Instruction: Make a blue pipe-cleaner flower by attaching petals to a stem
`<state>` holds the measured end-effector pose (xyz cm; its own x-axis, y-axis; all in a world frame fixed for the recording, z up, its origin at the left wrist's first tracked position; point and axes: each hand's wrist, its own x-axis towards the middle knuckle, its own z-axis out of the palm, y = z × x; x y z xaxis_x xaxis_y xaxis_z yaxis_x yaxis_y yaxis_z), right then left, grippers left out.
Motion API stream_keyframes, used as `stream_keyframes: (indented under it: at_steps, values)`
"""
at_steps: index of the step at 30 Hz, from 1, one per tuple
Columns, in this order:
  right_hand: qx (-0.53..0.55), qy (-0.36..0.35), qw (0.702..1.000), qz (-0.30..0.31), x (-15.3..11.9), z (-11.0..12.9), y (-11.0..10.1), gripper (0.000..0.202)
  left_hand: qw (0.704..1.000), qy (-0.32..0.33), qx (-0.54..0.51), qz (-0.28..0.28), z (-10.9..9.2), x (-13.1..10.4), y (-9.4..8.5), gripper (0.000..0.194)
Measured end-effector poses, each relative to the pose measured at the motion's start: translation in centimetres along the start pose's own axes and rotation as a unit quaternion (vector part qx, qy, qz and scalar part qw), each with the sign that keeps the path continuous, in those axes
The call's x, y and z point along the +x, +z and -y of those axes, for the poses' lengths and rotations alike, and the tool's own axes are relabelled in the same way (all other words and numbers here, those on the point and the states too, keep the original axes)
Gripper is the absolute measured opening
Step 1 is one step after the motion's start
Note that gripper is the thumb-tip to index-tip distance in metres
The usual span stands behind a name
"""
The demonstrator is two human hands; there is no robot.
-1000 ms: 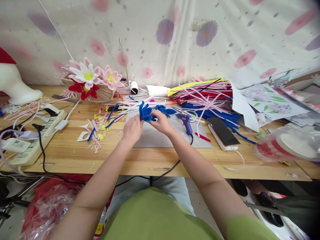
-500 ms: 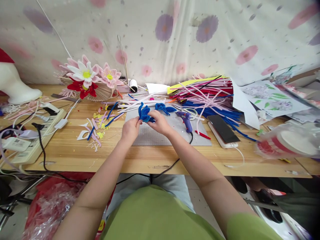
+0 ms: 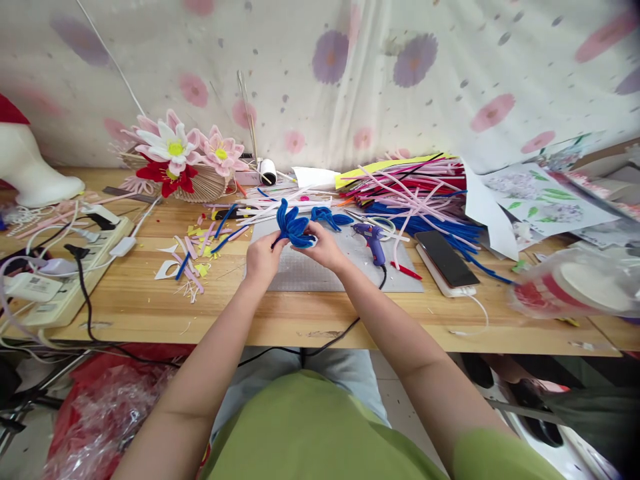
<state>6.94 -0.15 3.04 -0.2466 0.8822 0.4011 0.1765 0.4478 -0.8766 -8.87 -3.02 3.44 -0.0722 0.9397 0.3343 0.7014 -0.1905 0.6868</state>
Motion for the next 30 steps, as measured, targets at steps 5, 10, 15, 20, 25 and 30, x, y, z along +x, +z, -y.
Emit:
stream_keyframes:
  at_steps: [5,10,15,20,25,30]
  values:
    - [0.014,0.012,1.000,-0.024,-0.1,-0.7,0.4,0.025,0.998,-0.039,-0.051,0.008,0.0,0.0,0.2,0.024]
    - [-0.004,-0.001,0.999,-0.033,-0.1,-1.3,0.6,0.025,0.996,-0.056,-0.067,0.001,0.1,-0.3,0.7,0.027]
    - [-0.014,-0.012,0.999,-0.026,-0.3,-1.5,0.5,0.027,0.995,-0.055,-0.075,-0.023,0.4,-0.8,1.3,0.026]
    - [-0.026,-0.021,0.999,-0.025,-0.5,-2.0,0.4,0.024,0.992,-0.066,-0.104,-0.019,0.7,-0.9,1.7,0.024]
    - [-0.030,-0.041,0.999,-0.004,-0.3,-3.1,0.4,0.012,0.990,-0.068,-0.121,-0.025,0.8,-0.9,1.6,0.022]
    - [-0.030,-0.052,0.998,0.015,-0.3,-2.8,-0.1,0.018,0.981,-0.043,-0.182,-0.051,1.2,-1.0,1.8,0.025]
